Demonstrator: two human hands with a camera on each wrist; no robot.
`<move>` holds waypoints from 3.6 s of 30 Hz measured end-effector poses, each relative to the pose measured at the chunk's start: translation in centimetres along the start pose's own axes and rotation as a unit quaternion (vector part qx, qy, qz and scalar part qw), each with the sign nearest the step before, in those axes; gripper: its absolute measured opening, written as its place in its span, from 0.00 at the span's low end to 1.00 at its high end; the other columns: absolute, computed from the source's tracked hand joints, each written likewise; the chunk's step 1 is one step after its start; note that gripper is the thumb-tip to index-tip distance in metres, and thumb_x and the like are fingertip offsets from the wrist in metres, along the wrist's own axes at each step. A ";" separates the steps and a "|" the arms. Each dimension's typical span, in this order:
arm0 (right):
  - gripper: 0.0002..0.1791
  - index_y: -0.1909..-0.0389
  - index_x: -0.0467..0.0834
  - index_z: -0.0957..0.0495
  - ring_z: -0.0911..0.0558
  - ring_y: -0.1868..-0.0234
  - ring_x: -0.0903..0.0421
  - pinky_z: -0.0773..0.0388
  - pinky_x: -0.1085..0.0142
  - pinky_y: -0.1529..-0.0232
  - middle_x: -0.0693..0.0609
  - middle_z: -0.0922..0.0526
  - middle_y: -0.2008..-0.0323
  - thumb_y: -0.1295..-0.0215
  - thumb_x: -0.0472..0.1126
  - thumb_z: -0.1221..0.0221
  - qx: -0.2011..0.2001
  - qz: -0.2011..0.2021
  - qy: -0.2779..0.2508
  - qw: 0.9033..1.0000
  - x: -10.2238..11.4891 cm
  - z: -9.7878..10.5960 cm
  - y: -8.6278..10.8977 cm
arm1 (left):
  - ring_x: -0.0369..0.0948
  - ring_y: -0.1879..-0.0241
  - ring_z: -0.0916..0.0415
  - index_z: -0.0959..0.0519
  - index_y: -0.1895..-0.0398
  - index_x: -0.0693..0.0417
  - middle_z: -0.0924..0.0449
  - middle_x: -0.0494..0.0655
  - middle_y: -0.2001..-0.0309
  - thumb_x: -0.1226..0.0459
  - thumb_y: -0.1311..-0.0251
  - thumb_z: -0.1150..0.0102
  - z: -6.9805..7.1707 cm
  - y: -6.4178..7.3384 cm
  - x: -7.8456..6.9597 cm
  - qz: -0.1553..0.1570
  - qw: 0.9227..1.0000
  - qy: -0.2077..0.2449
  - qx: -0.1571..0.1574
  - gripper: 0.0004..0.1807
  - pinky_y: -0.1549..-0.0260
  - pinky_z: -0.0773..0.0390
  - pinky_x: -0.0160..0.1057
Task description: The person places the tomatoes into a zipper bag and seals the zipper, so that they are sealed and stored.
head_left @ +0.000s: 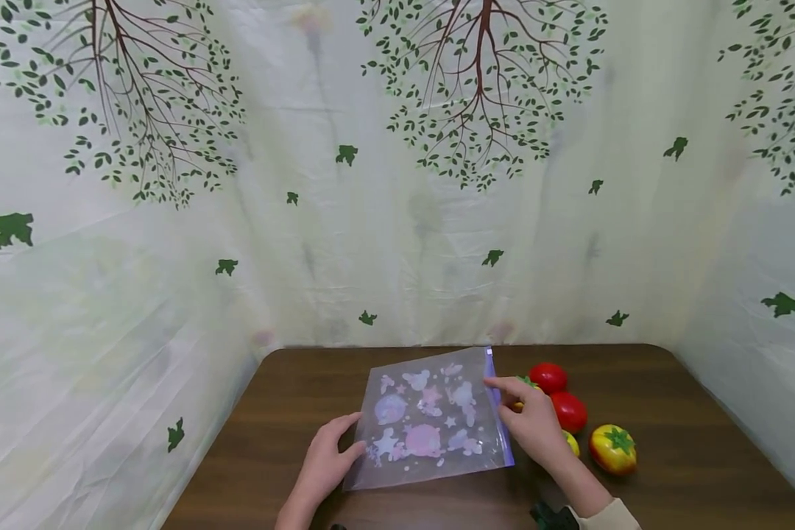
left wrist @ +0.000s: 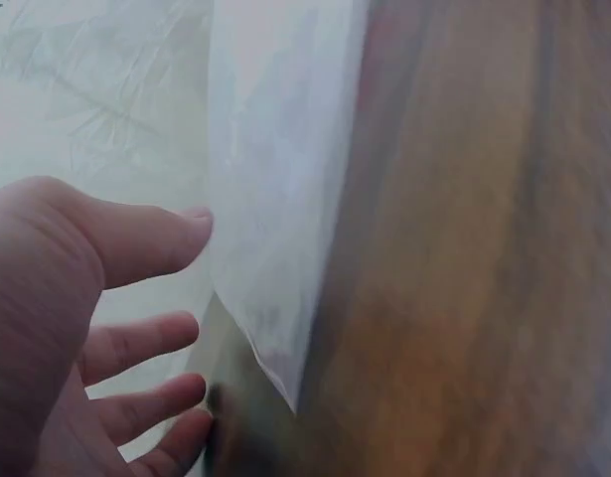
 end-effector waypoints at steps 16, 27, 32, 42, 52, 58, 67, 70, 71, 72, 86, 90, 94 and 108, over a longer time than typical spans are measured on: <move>0.33 0.38 0.54 0.20 0.18 0.64 0.53 0.16 0.66 0.62 0.54 0.16 0.50 0.43 0.26 0.34 -0.005 -0.018 -0.071 0.997 0.4 0.3 0.0 | 0.48 0.37 0.27 0.22 0.35 0.40 0.22 0.42 0.38 0.59 0.40 0.29 -0.1 -4.8 -7.7 -0.045 0.993 0.107 0.001 0.28 0.41 0.29 0.60; 0.35 0.34 0.60 0.24 0.16 0.58 0.53 0.18 0.64 0.52 0.55 0.15 0.49 0.39 0.29 0.34 0.001 -0.029 -0.114 0.993 1.2 0.7 -0.3 | 0.46 0.35 0.30 0.25 0.33 0.38 0.25 0.43 0.35 0.54 0.39 0.30 -2.2 -6.4 -13.6 -0.097 0.979 0.174 0.032 0.30 0.40 0.31 0.62; 0.34 0.32 0.56 0.26 0.15 0.57 0.53 0.18 0.66 0.52 0.54 0.14 0.50 0.38 0.29 0.34 0.005 -0.026 -0.124 0.992 1.3 0.8 -0.2 | 0.44 0.34 0.30 0.25 0.32 0.38 0.25 0.38 0.35 0.54 0.38 0.30 -3.8 -6.5 -15.7 -0.113 0.979 0.164 0.039 0.30 0.41 0.29 0.60; 0.35 0.30 0.51 0.28 0.16 0.59 0.51 0.17 0.62 0.54 0.54 0.13 0.53 0.37 0.29 0.34 0.026 0.051 -0.154 0.986 2.8 -0.3 0.9 | 0.42 0.36 0.28 0.21 0.37 0.43 0.23 0.38 0.38 0.53 0.40 0.29 -5.9 -6.0 -17.7 -0.156 0.972 0.175 0.024 0.27 0.40 0.27 0.53; 0.37 0.28 0.51 0.31 0.16 0.59 0.51 0.17 0.63 0.56 0.54 0.12 0.54 0.37 0.28 0.34 0.058 0.074 -0.174 0.980 3.6 -1.8 1.6 | 0.43 0.36 0.28 0.24 0.33 0.43 0.21 0.38 0.39 0.51 0.41 0.29 -6.6 -5.7 -18.0 -0.142 0.969 0.202 0.026 0.32 0.39 0.30 0.55; 0.42 0.27 0.61 0.34 0.16 0.56 0.49 0.18 0.62 0.53 0.54 0.13 0.52 0.37 0.28 0.35 0.077 0.062 -0.195 0.976 3.4 -2.2 1.4 | 0.40 0.40 0.25 0.20 0.37 0.47 0.19 0.37 0.42 0.53 0.41 0.29 -6.7 -5.7 -18.7 -0.175 0.967 0.183 0.036 0.28 0.40 0.27 0.51; 0.42 0.26 0.57 0.35 0.17 0.52 0.47 0.18 0.62 0.50 0.44 0.14 0.49 0.38 0.27 0.35 0.097 0.052 -0.242 0.964 3.4 -2.5 1.5 | 0.36 0.50 0.20 0.17 0.46 0.47 0.16 0.32 0.50 0.54 0.40 0.31 -6.3 -5.2 -19.6 -0.243 0.965 0.097 0.013 0.20 0.52 0.20 0.43; 0.42 0.25 0.53 0.36 0.17 0.50 0.46 0.19 0.62 0.48 0.41 0.15 0.48 0.38 0.26 0.35 0.106 0.046 -0.265 0.957 3.3 -2.7 1.5 | 0.34 0.56 0.20 0.17 0.47 0.45 0.16 0.31 0.55 0.53 0.40 0.31 -6.4 -5.1 -19.6 -0.247 0.965 0.091 0.012 0.19 0.57 0.19 0.43; 0.42 0.25 0.51 0.37 0.17 0.50 0.46 0.19 0.62 0.47 0.40 0.16 0.47 0.38 0.26 0.35 0.110 0.046 -0.273 0.955 3.3 -2.7 1.5 | 0.33 0.58 0.20 0.18 0.48 0.44 0.17 0.30 0.57 0.53 0.40 0.31 -6.4 -5.1 -19.5 -0.247 0.965 0.092 0.011 0.18 0.60 0.19 0.42; 0.42 0.24 0.49 0.38 0.17 0.49 0.46 0.20 0.62 0.47 0.39 0.16 0.47 0.38 0.26 0.35 0.113 0.043 -0.281 0.952 3.3 -2.8 1.5 | 0.32 0.61 0.21 0.18 0.48 0.43 0.17 0.30 0.58 0.54 0.40 0.31 -6.4 -5.1 -19.5 -0.248 0.964 0.092 0.009 0.17 0.62 0.19 0.40; 0.40 0.25 0.43 0.38 0.17 0.49 0.38 0.19 0.62 0.49 0.38 0.16 0.47 0.38 0.27 0.35 0.137 0.046 -0.287 0.947 3.8 -2.7 1.6 | 0.31 0.68 0.24 0.17 0.56 0.44 0.15 0.30 0.63 0.58 0.40 0.30 -5.4 -5.2 -19.2 -0.230 0.967 0.112 -0.015 0.10 0.72 0.26 0.32; 0.38 0.27 0.43 0.36 0.17 0.50 0.38 0.18 0.63 0.50 0.40 0.16 0.49 0.37 0.28 0.35 0.130 0.048 -0.247 0.959 3.9 -2.1 1.5 | 0.34 0.61 0.17 0.18 0.56 0.47 0.13 0.34 0.62 0.60 0.40 0.30 -5.0 -5.2 -19.1 -0.233 0.965 0.117 -0.023 0.10 0.63 0.18 0.38; 0.37 0.28 0.46 0.33 0.20 0.48 0.33 0.18 0.63 0.51 0.39 0.17 0.48 0.37 0.29 0.34 0.126 0.034 -0.236 0.963 3.8 -1.2 1.3 | 0.40 0.59 0.15 0.18 0.56 0.48 0.12 0.39 0.61 0.63 0.41 0.29 -4.9 -5.3 -19.0 -0.228 0.966 0.123 -0.028 0.11 0.58 0.16 0.42; 0.31 0.36 0.58 0.25 0.17 0.50 0.48 0.17 0.62 0.53 0.50 0.15 0.50 0.39 0.36 0.31 0.096 -0.024 -0.167 0.981 3.2 1.2 0.9 | 0.29 0.67 0.22 0.16 0.52 0.47 0.13 0.32 0.60 0.60 0.37 0.31 -4.7 -5.5 -18.4 -0.214 0.970 0.107 -0.032 0.11 0.66 0.20 0.34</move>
Point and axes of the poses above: each hand's wrist, its own y-axis away from the middle knuckle, its own z-axis out of the back of the hand, x = y × z, the point moved 9 cm from there along -y, towards the middle knuckle
